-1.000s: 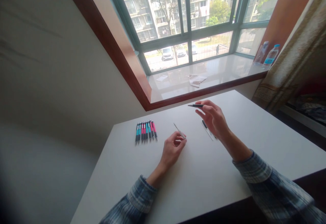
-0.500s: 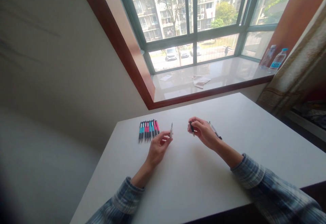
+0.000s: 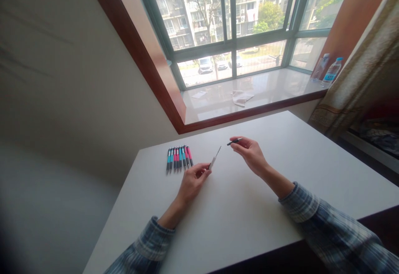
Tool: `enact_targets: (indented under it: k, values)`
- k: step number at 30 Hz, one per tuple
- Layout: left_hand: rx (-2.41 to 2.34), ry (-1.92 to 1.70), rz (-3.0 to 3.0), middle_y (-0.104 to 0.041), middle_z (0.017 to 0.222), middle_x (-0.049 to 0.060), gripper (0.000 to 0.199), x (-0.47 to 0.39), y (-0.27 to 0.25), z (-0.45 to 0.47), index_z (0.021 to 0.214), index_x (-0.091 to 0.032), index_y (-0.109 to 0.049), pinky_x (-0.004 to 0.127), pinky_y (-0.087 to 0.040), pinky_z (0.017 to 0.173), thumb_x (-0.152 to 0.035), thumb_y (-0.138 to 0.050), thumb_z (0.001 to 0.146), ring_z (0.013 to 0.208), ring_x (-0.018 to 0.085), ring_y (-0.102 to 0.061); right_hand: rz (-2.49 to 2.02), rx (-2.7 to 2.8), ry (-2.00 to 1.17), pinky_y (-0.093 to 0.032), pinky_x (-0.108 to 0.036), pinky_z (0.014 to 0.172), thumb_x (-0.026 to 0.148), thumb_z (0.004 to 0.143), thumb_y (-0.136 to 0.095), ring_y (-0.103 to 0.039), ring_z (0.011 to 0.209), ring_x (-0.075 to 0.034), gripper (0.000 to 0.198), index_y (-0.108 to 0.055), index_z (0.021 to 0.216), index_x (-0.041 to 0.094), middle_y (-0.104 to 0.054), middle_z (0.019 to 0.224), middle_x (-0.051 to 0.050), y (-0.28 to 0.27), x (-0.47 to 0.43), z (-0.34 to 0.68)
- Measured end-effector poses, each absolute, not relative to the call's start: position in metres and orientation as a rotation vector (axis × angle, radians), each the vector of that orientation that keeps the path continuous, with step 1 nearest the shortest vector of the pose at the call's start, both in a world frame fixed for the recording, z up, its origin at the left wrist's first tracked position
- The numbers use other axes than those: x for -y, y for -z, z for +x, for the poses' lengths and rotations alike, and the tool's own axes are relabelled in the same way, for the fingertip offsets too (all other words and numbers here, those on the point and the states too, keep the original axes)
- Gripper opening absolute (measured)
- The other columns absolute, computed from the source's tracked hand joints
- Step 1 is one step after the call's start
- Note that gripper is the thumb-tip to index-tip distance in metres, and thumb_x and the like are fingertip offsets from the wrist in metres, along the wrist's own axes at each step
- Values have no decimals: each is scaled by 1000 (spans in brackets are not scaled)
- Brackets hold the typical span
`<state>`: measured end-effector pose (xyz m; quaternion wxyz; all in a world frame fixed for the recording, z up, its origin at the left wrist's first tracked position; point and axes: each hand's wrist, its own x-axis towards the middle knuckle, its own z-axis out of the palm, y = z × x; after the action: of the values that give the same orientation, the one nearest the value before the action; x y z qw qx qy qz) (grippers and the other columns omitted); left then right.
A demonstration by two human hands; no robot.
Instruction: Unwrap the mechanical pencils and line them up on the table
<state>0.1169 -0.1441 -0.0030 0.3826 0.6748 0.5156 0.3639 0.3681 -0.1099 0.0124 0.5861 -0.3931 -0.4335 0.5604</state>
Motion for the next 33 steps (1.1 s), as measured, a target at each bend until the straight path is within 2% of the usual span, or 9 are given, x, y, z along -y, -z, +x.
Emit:
enact_targets:
  k: [5,8,11,15,33]
  values:
    - [-1308,-908,1753,-79,100,9,30,145,1,118,110,-20,-80,30,-54,71,-39,-68,91,79,20,-68,-858,1041,-1220,-53,-34,85,44,81,-83,-65,97,-21,40,-76,115,25,-75,105,-6,-16,111,368]
    - [-1312,-915,1775,-78,100,9,30,145,2,118,111,-19,-80,30,-53,71,-37,-67,92,78,20,-67,-849,1030,-1121,-54,-35,85,43,83,-81,-67,95,-21,48,-70,127,27,-75,106,-5,-16,109,369]
    - [-1310,-927,1787,-78,100,9,30,144,4,118,113,-19,-80,29,-52,70,-36,-67,92,77,19,-67,-851,991,-1093,-55,-37,85,42,80,-84,-69,92,-21,44,-72,119,25,-76,99,-5,-13,107,370]
    - [-1297,-931,1774,-78,100,9,30,143,6,118,113,-19,-79,29,-52,70,-37,-67,92,77,19,-67,-860,996,-1102,-56,-39,85,42,76,-87,-71,93,-24,36,-77,104,23,-77,100,-7,-10,106,371]
    - [-1283,-913,1764,-79,100,9,30,143,4,119,111,-20,-80,29,-53,66,-39,-69,90,75,19,-67,-848,1081,-1148,-56,-40,89,41,78,-87,-71,98,-25,35,-80,108,25,-79,102,-7,-9,108,369]
